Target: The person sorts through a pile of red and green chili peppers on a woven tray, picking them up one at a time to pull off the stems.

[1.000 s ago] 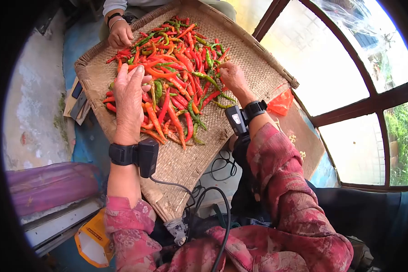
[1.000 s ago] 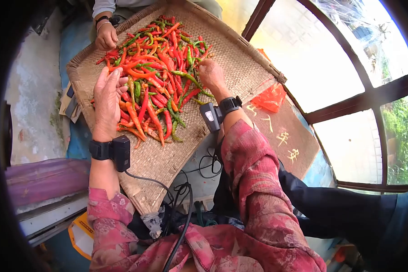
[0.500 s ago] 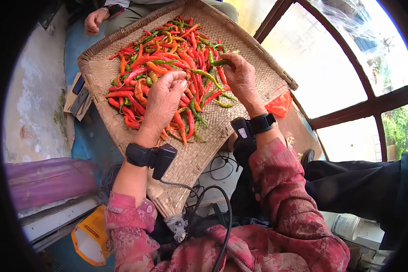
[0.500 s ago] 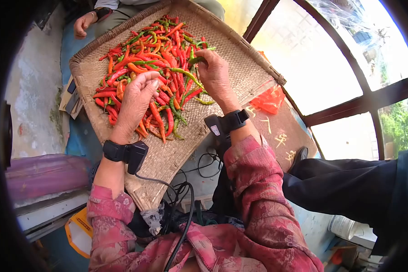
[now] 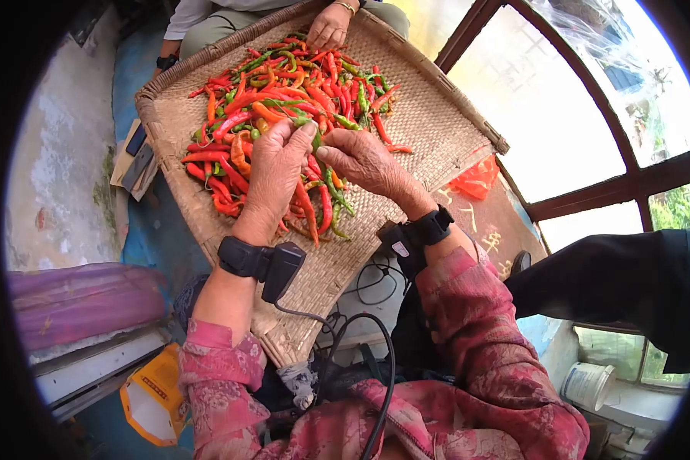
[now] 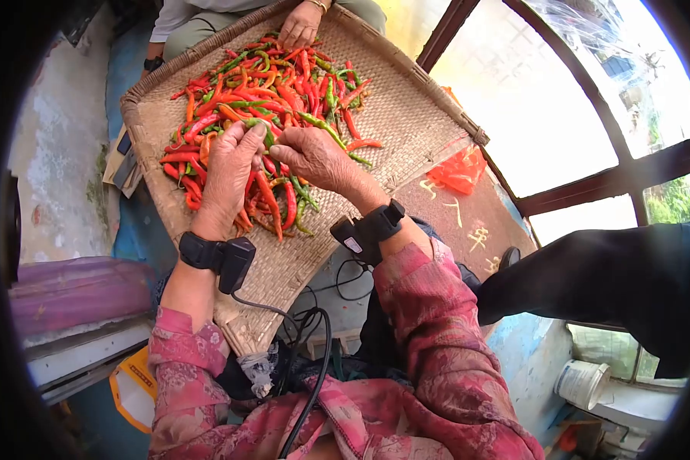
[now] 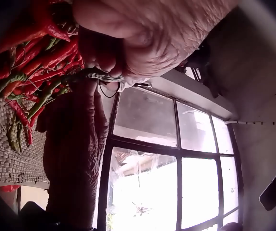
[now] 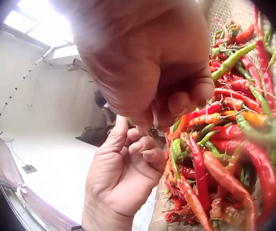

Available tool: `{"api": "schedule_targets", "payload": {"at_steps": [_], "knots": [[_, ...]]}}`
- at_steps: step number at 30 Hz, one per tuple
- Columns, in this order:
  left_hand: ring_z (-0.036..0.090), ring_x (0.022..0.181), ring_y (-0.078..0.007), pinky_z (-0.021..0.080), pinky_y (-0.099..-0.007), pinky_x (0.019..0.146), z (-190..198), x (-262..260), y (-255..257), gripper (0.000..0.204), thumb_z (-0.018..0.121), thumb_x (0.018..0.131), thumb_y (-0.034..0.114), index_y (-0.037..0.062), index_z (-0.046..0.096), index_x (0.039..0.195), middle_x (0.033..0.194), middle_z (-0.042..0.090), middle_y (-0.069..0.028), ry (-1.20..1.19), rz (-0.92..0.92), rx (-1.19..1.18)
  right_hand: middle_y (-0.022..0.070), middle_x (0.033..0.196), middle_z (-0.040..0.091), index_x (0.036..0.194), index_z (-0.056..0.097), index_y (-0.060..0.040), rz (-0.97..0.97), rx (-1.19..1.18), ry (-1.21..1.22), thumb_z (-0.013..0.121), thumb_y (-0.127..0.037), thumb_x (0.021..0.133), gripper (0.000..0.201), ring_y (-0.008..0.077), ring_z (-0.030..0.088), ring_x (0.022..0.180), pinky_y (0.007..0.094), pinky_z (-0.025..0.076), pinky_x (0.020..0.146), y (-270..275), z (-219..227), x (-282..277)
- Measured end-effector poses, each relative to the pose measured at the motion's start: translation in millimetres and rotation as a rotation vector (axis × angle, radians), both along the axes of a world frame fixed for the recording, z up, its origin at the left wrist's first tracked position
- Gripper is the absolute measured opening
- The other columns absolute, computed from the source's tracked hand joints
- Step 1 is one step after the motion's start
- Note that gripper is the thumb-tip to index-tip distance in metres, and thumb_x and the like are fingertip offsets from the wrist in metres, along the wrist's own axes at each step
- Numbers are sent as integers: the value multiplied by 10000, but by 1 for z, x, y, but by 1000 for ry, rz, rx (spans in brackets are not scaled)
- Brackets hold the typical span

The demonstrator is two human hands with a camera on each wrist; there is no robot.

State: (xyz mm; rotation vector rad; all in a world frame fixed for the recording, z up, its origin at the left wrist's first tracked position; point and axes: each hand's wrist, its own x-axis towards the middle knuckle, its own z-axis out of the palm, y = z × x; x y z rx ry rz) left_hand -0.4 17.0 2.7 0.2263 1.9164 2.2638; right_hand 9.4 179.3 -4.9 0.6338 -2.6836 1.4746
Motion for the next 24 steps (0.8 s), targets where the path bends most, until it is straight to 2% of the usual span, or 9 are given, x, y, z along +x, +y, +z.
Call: {"api": "schedule_targets", "payload": {"at_steps": [2, 4, 5, 8, 12, 14, 18, 20, 24], "knots": [[463, 586, -31, 401, -180, 549, 9, -9, -11, 181, 566, 891, 219, 41, 581, 861, 707, 537, 25, -16, 115, 1, 156, 675, 591, 862, 590, 2, -91, 64, 6, 586, -202, 833, 206, 282, 597, 632, 379, 458, 588, 9, -10, -12], [495, 641, -32, 435, -179, 614, 5, -21, -23, 177, 559, 900, 213, 39, 562, 931, 781, 565, 1, 7, 175, 18, 96, 628, 569, 869, 592, 12, -372, 83, 131, 594, -147, 832, 162, 153, 549, 579, 309, 445, 548, 19, -38, -32], [534, 739, -65, 461, -211, 670, 2, -27, -28, 295, 556, 899, 207, -14, 501, 1085, 934, 585, -63, 26, 174, 84, 135, 703, 600, 896, 601, -10, -447, 194, 130, 618, -160, 800, 179, 235, 601, 655, 356, 468, 602, 25, -48, -41], [565, 746, -99, 465, -218, 645, 3, -31, -30, 635, 583, 864, 188, -132, 252, 1302, 937, 572, -86, -31, 232, 165, 168, 812, 614, 915, 612, -36, -474, 516, 182, 647, -200, 769, 222, 326, 608, 771, 418, 473, 675, 33, -58, -43], [568, 789, -107, 463, -222, 666, 11, -23, -30, 751, 599, 854, 207, -151, 144, 1333, 1024, 562, -116, 7, 211, 115, 178, 859, 607, 939, 615, -63, -476, 518, 63, 659, -213, 751, 245, 357, 594, 820, 444, 464, 706, 31, -55, -46], [559, 787, -92, 458, -214, 669, 14, -18, -22, 656, 579, 868, 201, -115, 240, 1332, 1006, 579, -101, -1, 259, 91, 181, 832, 600, 893, 591, -33, -495, 524, 105, 645, -202, 765, 219, 357, 593, 797, 447, 462, 693, 34, -52, -44], [496, 719, -29, 428, -186, 655, 7, -9, -16, 413, 565, 894, 243, -3, 497, 1219, 979, 586, -26, -4, 30, -105, 166, 760, 580, 847, 502, 3, -550, 297, 216, 577, -163, 836, 182, 317, 590, 781, 399, 460, 664, 12, -28, -31], [478, 682, -17, 416, -164, 629, 8, -2, -8, 394, 579, 889, 258, 11, 521, 1192, 918, 577, 13, -23, -50, -84, 220, 762, 569, 928, 474, -18, -302, -165, 9, 527, -97, 866, 114, 390, 576, 723, 429, 455, 625, -2, -16, -13], [407, 581, -20, 353, -176, 511, 1, -2, -3, 293, 579, 892, 251, -2, 597, 1038, 705, 503, 58, -2, -32, -124, 224, 696, 536, 932, 461, -6, -161, -182, 172, 509, -134, 903, 139, 423, 559, 710, 435, 436, 599, -26, -14, 10]]}}
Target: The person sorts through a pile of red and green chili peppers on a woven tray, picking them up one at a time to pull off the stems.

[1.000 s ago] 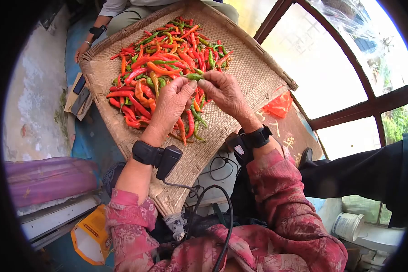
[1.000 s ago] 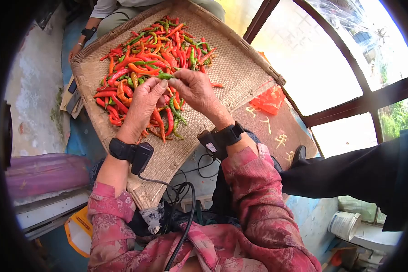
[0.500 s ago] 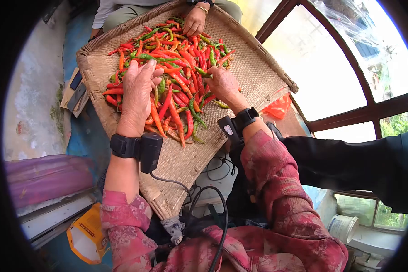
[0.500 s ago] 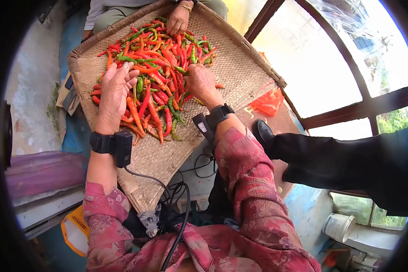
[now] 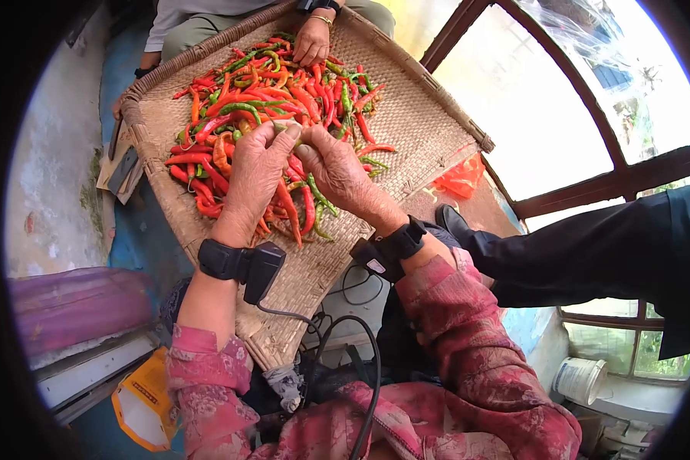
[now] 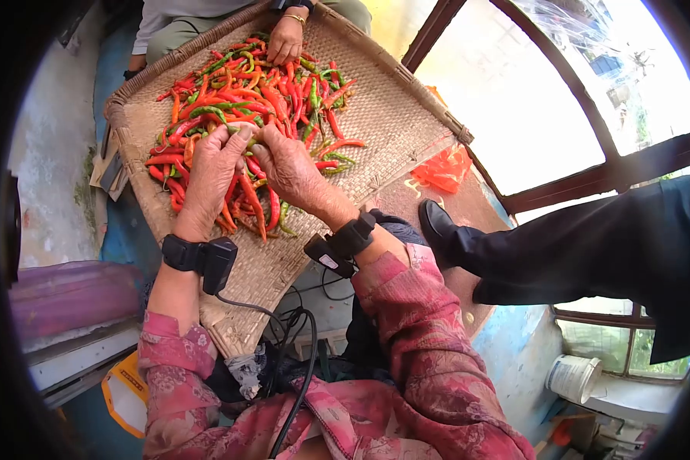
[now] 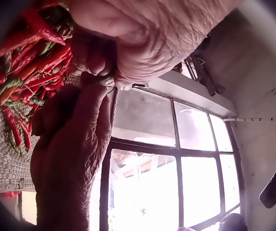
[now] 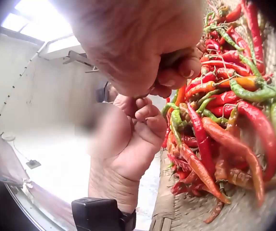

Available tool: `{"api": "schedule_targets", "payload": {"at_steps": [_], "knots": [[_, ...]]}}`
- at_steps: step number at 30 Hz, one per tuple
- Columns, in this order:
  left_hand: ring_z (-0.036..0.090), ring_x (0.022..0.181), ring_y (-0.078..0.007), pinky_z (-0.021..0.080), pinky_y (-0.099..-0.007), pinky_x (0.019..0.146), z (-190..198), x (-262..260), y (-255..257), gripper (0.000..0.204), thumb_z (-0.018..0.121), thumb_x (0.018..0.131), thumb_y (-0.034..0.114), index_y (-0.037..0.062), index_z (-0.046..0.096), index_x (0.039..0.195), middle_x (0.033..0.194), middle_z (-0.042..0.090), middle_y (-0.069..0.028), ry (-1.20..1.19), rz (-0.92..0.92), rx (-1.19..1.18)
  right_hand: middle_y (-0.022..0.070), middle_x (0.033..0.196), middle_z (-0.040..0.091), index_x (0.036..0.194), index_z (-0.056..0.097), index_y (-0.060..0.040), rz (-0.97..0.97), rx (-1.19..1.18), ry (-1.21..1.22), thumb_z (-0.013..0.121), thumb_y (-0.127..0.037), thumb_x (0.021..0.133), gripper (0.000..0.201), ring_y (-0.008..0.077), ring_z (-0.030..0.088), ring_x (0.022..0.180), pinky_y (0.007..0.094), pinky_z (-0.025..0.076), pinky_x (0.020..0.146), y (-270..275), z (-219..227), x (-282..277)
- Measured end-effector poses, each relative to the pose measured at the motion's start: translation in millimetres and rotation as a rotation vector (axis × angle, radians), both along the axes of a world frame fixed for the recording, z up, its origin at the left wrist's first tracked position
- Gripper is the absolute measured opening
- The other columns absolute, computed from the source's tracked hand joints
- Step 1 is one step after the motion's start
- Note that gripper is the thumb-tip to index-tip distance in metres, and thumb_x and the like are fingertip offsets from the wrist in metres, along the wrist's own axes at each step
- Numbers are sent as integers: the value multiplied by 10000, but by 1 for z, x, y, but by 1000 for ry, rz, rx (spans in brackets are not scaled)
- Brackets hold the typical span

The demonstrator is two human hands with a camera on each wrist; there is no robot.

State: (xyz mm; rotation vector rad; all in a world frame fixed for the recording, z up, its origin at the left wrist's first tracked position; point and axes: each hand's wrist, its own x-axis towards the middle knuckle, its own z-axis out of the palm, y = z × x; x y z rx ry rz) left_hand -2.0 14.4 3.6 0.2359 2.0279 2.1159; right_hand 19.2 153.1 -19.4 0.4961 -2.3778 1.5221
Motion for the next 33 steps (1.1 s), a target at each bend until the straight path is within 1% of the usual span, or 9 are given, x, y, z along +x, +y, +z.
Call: {"api": "schedule_targets", "payload": {"at_steps": [4, 6, 9, 14, 17, 24, 30, 32, 33], "knots": [[400, 552, -11, 342, -165, 493, 10, -7, -13, 228, 581, 892, 259, 36, 598, 939, 661, 463, 61, 57, 146, 93, 220, 688, 546, 891, 504, -11, 82, 217, -72, 508, -205, 905, 194, 401, 570, 698, 440, 427, 579, 19, -2, -11], [390, 542, -10, 322, -165, 479, 12, -12, -20, 221, 584, 890, 268, 47, 591, 902, 637, 435, 63, 69, 228, 78, 156, 677, 537, 872, 544, -2, 42, 221, -83, 521, -201, 906, 203, 298, 549, 627, 378, 442, 596, 32, -6, -24], [422, 567, -11, 359, -158, 508, 10, -27, -34, 229, 588, 887, 260, 37, 587, 942, 680, 477, 51, 49, 324, 183, 165, 721, 595, 860, 581, -1, -312, 247, -37, 524, -140, 866, 150, 306, 596, 683, 374, 470, 643, 55, -35, -52], [584, 818, -114, 475, -215, 672, 9, -28, -32, 684, 556, 886, 185, -98, 162, 1367, 1065, 562, -150, 61, 303, 274, 191, 763, 633, 798, 621, -17, -620, 385, -214, 607, -230, 794, 214, 338, 626, 760, 413, 479, 689, 71, -59, -84], [565, 802, -109, 469, -228, 684, 17, -19, -25, 597, 566, 878, 202, -89, 306, 1329, 1062, 579, -127, 71, 234, 107, 205, 751, 630, 792, 625, -14, -661, 507, -265, 612, -253, 788, 240, 365, 621, 758, 435, 475, 687, 69, -73, -86], [533, 772, -60, 442, -205, 696, 23, -5, -22, 315, 503, 916, 206, 14, 547, 1161, 966, 611, -41, 78, 66, -106, 264, 759, 602, 777, 583, 23, -514, 401, -205, 508, -209, 780, 244, 418, 600, 758, 492, 465, 703, 75, -42, -77], [615, 803, -203, 500, -288, 712, 20, 6, -11, 301, 609, 801, 18, 31, 583, 1101, 1050, 558, -126, 624, 85, -452, 157, 629, 567, 785, 522, 1, -196, 142, 2, 562, -110, 839, 129, 272, 590, 580, 350, 451, 542, 28, 24, -11], [615, 838, -266, 499, -340, 725, 15, 9, -3, 321, 616, 780, -1, 35, 582, 1097, 1084, 545, -136, 711, 111, -472, 76, 620, 505, 830, 543, -1, -88, 126, 35, 581, -147, 852, 152, 135, 501, 569, 295, 417, 539, 21, 26, 3], [582, 749, -186, 486, -287, 703, 11, 6, -2, 316, 607, 794, 8, 60, 589, 1105, 992, 583, -94, 876, 141, -534, 76, 620, 505, 830, 543, -1, -92, 129, 39, 581, -147, 852, 152, 135, 501, 569, 295, 417, 539, 22, 28, 5]]}}
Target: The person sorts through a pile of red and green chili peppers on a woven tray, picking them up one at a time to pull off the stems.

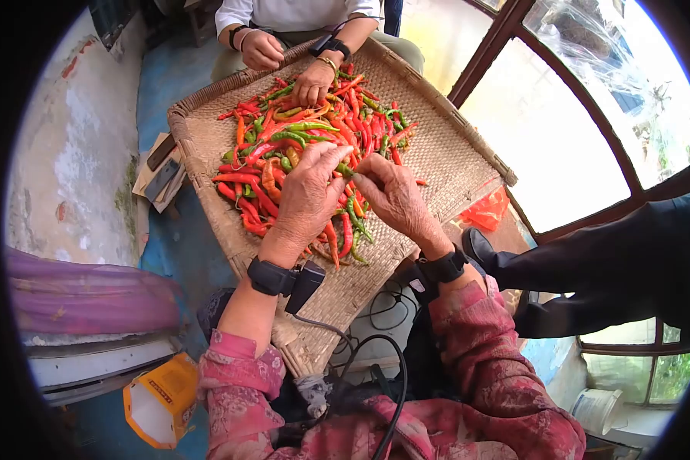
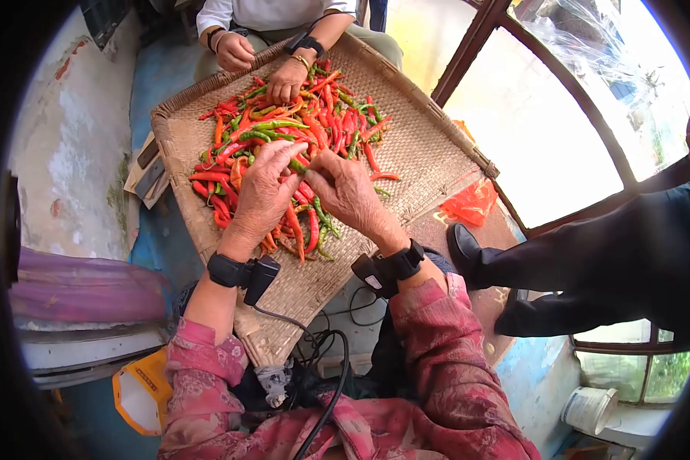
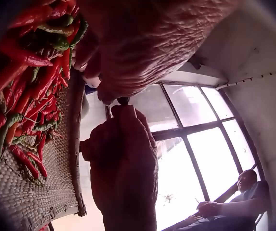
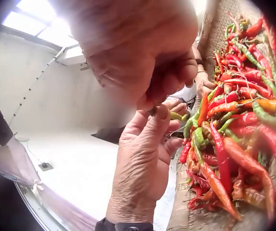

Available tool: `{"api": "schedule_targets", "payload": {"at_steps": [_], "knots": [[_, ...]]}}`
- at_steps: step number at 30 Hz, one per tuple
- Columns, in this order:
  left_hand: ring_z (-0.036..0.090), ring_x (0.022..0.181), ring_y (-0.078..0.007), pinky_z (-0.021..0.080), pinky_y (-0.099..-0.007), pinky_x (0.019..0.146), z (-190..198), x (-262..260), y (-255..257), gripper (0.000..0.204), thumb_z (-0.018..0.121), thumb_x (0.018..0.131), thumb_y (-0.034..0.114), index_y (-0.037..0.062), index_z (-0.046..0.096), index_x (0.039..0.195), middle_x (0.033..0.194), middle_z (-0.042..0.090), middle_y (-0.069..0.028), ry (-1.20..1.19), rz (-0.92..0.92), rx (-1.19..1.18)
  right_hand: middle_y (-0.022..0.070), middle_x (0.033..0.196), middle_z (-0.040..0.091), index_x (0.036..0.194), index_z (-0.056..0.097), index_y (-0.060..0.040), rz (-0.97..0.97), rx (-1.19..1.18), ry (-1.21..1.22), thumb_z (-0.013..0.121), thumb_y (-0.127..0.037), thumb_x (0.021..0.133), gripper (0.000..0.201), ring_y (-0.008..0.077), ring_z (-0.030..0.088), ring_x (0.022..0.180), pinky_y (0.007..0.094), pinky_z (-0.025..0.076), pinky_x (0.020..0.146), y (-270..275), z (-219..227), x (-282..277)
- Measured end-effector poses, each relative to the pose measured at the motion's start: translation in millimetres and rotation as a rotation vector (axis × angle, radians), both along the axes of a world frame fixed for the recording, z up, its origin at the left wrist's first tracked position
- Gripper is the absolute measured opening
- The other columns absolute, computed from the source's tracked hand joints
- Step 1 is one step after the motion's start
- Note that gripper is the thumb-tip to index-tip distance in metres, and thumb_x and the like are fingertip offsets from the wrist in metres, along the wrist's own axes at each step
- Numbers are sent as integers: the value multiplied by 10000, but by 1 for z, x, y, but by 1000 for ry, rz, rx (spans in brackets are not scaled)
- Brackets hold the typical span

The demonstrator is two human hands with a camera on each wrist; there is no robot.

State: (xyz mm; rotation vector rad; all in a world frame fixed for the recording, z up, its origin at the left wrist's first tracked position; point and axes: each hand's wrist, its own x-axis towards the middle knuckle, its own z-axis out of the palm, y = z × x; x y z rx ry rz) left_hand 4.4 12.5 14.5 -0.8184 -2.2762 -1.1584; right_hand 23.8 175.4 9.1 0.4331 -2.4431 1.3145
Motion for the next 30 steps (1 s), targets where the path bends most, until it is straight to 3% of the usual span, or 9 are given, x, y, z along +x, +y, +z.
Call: {"api": "schedule_targets", "payload": {"at_steps": [3, 5, 7, 9, 15, 21, 23, 24, 30], "knots": [[591, 763, -197, 493, -286, 704, -12, -4, -3, 311, 604, 812, 33, 54, 568, 1120, 922, 598, -82, -155, -52, -21, -38, 683, 500, 917, 565, -34, 305, -344, -350, 525, -266, 925, 236, 59, 472, 597, 208, 406, 536, 11, 1, -2], [589, 749, -147, 495, -255, 680, -2, -2, -3, 269, 576, 864, 90, 29, 554, 1125, 874, 611, -59, -251, -16, 46, -27, 708, 524, 957, 563, -38, 285, -737, -406, 476, -313, 946, 289, 59, 500, 611, 197, 427, 545, 20, -2, -18], [574, 726, -90, 486, -220, 651, 6, -10, -8, 259, 531, 908, 142, 2, 546, 1125, 890, 613, -46, -692, 14, 546, 49, 744, 600, 949, 596, 0, 23, -767, -372, 525, -340, 905, 350, 126, 579, 633, 265, 481, 569, 41, -39, -56], [559, 741, -70, 472, -199, 669, 7, -19, -16, 381, 515, 918, 164, -35, 435, 1232, 944, 602, -71, -685, -31, 710, 163, 776, 637, 848, 611, 26, -384, -109, -362, 606, -375, 826, 401, 269, 626, 687, 378, 493, 619, 56, -77, -82], [556, 805, -95, 445, -209, 700, 8, -29, -24, 529, 499, 907, 112, -72, 247, 1334, 894, 578, -91, -639, 42, 753, 192, 655, 615, 673, 603, 5, -570, 384, -399, 619, -382, 757, 396, 331, 618, 629, 433, 468, 607, 44, -99, -86], [546, 794, -107, 449, -238, 715, 9, -22, -27, 512, 514, 899, 120, -70, 305, 1326, 952, 586, -107, -578, 151, 683, 229, 681, 612, 674, 596, 35, -463, 194, -556, 577, -239, 659, 275, 356, 625, 734, 432, 480, 664, 46, -83, -82], [547, 905, -103, 447, -217, 724, 1, -26, -30, 478, 538, 902, 210, -35, 404, 1290, 1168, 540, -112, -635, -5, 669, 242, 655, 592, 643, 573, 48, -441, 106, -477, 564, -240, 669, 290, 369, 607, 686, 437, 464, 646, 45, -78, -78], [535, 798, -58, 442, -200, 673, 5, -22, -29, 376, 524, 914, 214, -11, 489, 1213, 995, 596, -35, -688, -15, 612, 241, 660, 576, 650, 533, 47, -411, 86, -392, 551, -234, 681, 283, 382, 582, 663, 451, 444, 630, 44, -75, -76], [560, 777, -93, 477, -240, 701, -1, 1, -5, 482, 524, 909, 217, -85, 414, 1268, 975, 600, -79, -794, -126, 467, 153, 660, 504, 917, 452, 3, 37, -216, -214, 458, -116, 874, 127, 291, 523, 590, 378, 431, 572, 2, -34, -26]]}}
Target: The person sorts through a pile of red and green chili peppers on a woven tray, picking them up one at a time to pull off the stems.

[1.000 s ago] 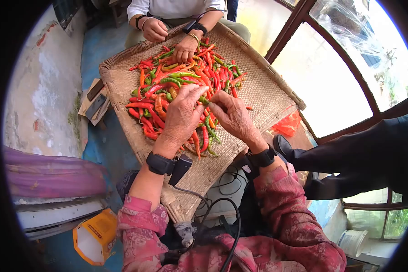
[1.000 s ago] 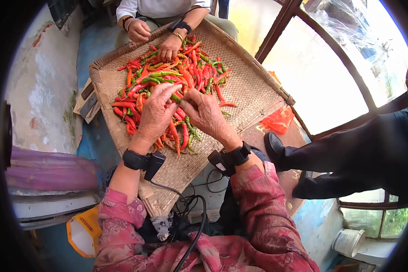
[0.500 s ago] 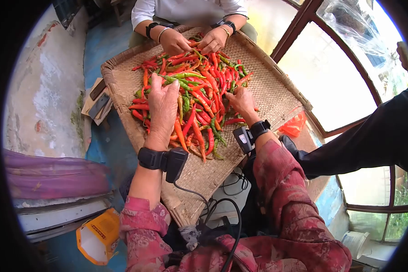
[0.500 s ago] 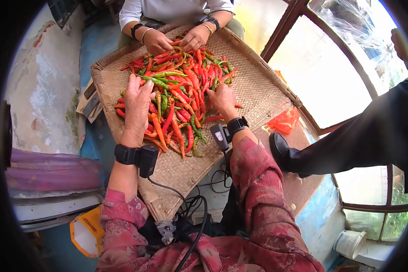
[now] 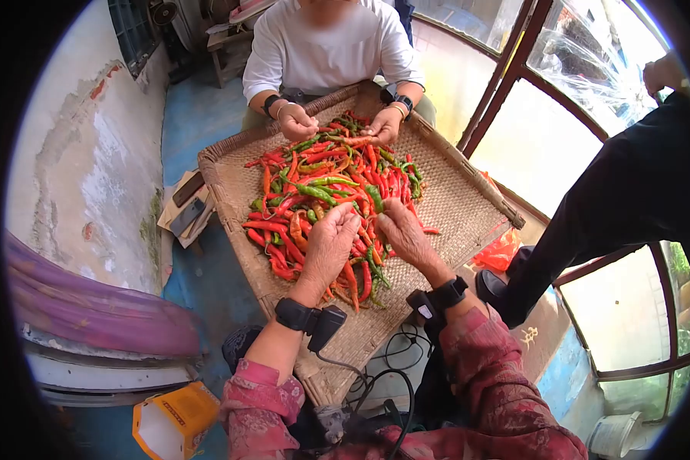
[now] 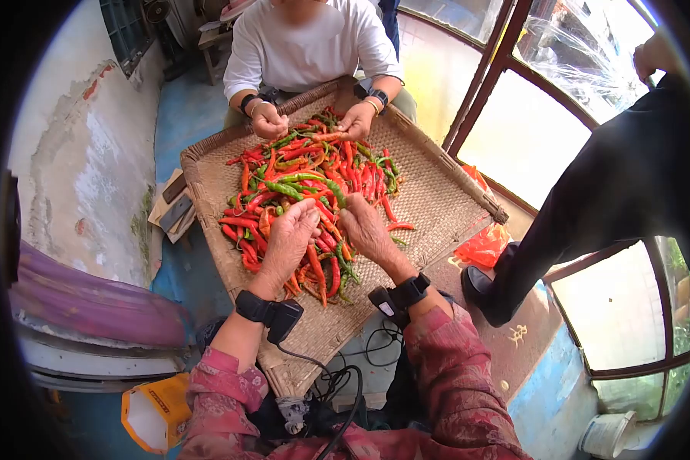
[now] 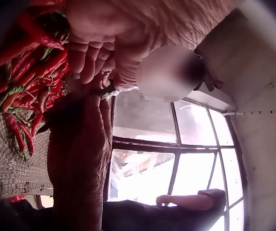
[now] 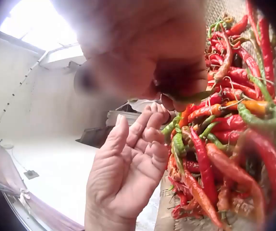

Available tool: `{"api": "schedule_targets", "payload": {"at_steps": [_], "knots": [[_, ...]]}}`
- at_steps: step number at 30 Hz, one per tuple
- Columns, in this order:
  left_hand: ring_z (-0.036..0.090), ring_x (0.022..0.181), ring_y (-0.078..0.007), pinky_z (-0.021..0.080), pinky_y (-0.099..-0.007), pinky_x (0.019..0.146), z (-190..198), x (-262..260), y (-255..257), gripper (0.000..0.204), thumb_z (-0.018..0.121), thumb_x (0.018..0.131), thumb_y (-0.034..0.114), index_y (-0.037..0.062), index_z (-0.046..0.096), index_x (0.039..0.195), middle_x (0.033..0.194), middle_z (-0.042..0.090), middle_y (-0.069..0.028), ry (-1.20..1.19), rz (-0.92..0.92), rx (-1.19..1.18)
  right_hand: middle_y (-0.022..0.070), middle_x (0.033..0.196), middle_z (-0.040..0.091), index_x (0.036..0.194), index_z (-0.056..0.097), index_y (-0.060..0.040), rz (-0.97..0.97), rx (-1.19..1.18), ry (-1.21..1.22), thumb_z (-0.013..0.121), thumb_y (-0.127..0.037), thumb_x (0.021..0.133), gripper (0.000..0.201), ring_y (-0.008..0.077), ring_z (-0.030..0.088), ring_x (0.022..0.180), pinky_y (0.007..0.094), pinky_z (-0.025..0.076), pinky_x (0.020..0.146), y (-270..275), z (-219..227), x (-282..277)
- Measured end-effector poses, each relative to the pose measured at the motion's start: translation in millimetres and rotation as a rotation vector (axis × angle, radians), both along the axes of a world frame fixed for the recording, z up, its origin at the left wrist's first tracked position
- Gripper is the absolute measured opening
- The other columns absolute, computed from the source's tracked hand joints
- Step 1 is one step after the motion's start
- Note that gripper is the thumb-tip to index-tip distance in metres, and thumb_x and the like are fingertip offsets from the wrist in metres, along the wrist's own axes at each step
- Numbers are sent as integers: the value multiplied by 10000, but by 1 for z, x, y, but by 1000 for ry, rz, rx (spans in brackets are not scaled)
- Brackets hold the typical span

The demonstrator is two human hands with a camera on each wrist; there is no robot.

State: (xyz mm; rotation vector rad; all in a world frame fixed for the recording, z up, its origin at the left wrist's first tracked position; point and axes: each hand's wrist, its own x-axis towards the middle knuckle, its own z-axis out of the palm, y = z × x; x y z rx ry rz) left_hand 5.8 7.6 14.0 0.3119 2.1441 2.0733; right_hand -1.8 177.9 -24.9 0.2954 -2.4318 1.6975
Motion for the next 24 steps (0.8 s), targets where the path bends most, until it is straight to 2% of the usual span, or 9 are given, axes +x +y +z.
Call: {"api": "schedule_targets", "payload": {"at_steps": [3, 6, 8, 11, 13, 14, 15, 18, 24], "knots": [[503, 665, -68, 429, -236, 584, -15, -4, 6, 325, 545, 904, 258, -48, 569, 1011, 750, 559, -15, 4, -8, 4, 75, 736, 509, 980, 470, -20, 233, 94, 49, 464, -169, 928, 159, 159, 519, 680, 315, 417, 634, -12, 9, 21], [457, 601, -58, 392, -236, 530, -15, -5, 7, 277, 549, 903, 268, -5, 574, 862, 649, 492, 19, 74, 76, 9, 77, 708, 515, 971, 493, -12, 220, 70, 17, 460, -209, 935, 203, 165, 531, 672, 321, 421, 616, -12, 16, 20], [449, 584, -54, 389, -233, 521, -8, -6, 5, 271, 547, 905, 269, 3, 573, 857, 650, 490, 23, 41, 121, 57, 96, 667, 517, 928, 529, -2, 347, 164, -300, 445, -255, 942, 267, 208, 545, 661, 348, 434, 611, 1, 20, 12], [436, 552, -41, 373, -216, 494, 4, -13, -5, 262, 541, 911, 272, 21, 569, 843, 663, 496, 24, 42, 177, 102, 130, 684, 551, 863, 572, -3, 113, 310, -81, 513, -284, 895, 289, 260, 565, 684, 386, 455, 637, 18, 5, -10], [442, 543, -36, 374, -199, 491, 2, -22, -13, 278, 543, 910, 273, 19, 554, 798, 665, 504, 17, -10, 257, 187, 181, 779, 588, 940, 576, -15, -242, 406, 107, 556, -237, 847, 241, 312, 579, 780, 425, 459, 684, 32, -27, -33], [474, 574, -48, 399, -192, 509, -1, -28, -18, 309, 537, 910, 258, -32, 554, 1016, 739, 548, -23, -49, 237, 227, 212, 851, 590, 1028, 560, -40, -378, 565, 109, 567, -204, 816, 267, 358, 567, 849, 460, 452, 730, 42, -32, -37], [474, 574, -48, 399, -192, 509, 1, -30, -18, 309, 537, 910, 258, -32, 554, 1016, 739, 548, -23, -50, 241, 226, 212, 851, 590, 1028, 560, -40, -374, 564, 108, 567, -204, 816, 267, 358, 567, 849, 460, 452, 730, 45, -37, -39], [527, 730, -67, 445, -190, 590, 5, -32, -22, 720, 536, 900, 217, -52, 98, 1404, 1002, 574, -86, -39, 223, 234, 205, 874, 583, 1020, 556, -35, -383, 750, -96, 621, -293, 791, 351, 376, 562, 872, 459, 456, 755, 53, -53, -49], [538, 707, -71, 439, -199, 579, 7, -26, -19, 544, 518, 898, 170, -61, 305, 1342, 925, 578, -88, -30, 169, 156, 196, 819, 602, 835, 542, 7, -306, 854, 140, 641, -408, 772, 431, 378, 595, 781, 458, 479, 700, 51, -66, -50]]}}
